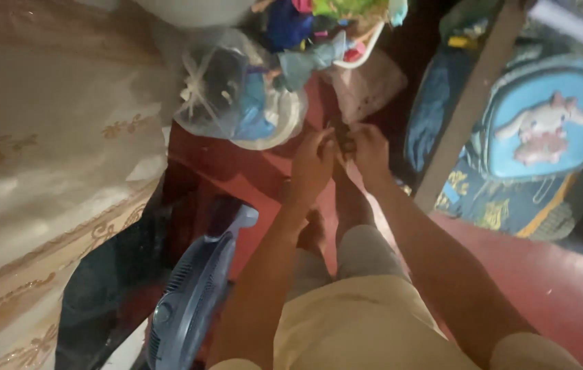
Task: Sort and organize various household items including an iron and a gift box.
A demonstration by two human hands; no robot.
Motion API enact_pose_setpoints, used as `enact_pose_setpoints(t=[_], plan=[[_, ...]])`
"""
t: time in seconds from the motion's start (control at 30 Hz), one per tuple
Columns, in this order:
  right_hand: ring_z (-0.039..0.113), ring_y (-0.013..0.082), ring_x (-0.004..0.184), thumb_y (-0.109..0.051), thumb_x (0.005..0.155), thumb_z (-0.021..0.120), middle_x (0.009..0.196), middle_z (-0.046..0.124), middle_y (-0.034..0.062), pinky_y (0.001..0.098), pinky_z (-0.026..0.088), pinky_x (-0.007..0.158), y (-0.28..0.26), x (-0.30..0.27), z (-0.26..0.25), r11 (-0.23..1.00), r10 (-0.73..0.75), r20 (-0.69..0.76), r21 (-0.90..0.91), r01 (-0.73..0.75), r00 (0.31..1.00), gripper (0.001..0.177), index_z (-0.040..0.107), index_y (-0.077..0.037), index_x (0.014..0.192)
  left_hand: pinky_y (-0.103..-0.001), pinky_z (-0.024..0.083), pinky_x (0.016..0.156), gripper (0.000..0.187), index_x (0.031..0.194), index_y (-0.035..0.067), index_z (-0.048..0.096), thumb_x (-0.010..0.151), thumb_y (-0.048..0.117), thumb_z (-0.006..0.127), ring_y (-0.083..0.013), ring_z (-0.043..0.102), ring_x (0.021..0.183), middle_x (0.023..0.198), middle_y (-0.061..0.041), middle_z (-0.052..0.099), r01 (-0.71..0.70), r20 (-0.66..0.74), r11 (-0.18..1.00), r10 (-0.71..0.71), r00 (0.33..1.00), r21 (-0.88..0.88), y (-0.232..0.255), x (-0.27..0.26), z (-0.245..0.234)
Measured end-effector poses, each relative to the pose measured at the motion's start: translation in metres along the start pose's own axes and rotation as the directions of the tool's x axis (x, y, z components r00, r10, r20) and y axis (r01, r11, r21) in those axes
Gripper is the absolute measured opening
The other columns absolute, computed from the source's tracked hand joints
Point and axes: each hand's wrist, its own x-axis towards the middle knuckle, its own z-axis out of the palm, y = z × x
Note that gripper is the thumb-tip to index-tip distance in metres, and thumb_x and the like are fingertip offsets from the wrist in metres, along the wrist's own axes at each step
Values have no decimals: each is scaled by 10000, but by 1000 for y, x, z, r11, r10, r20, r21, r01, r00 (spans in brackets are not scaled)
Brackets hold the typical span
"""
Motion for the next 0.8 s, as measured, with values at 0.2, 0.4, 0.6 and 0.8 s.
enact_pose_setpoints(t=[0.2,0.4,0.6,0.8], plan=[[699,172,750,-159,936,617,940,714,80,315,598,648,59,0,-5,961,270,-107,95,-260,957,253,680,-69,1164,-445,530,940,319,1254,37,638,993,202,561,-381,672,1074,1199,-213,674,117,116,991,-124,985,63,-12,-32,-4],[672,196,804,-188,916,696,1023,681,48,342,577,682,161,79,-17,921,358,-169,224,-318,918,332,689,-101,1235,-435,526,941,328,1276,56,647,993,209,586,-351,682,1109,1206,-177,708,228,148,970,-239,960,84,-77,-28,21],[638,253,940,-255,989,598,1142,643,80,409,580,806,239,150,-29,835,517,-174,317,-449,838,327,664,-94,1266,-410,534,966,382,1364,58,582,1000,164,542,-317,688,1147,1236,-182,704,395,212,914,-368,905,-98,-181,-20,68],[636,248,952,-268,982,610,1150,639,80,394,574,800,280,217,-7,847,458,-136,368,-384,879,352,644,-88,1282,-402,529,1018,373,1376,79,608,1011,144,568,-300,674,1188,1288,-183,692,225,168,974,-223,960,10,-235,6,98]])
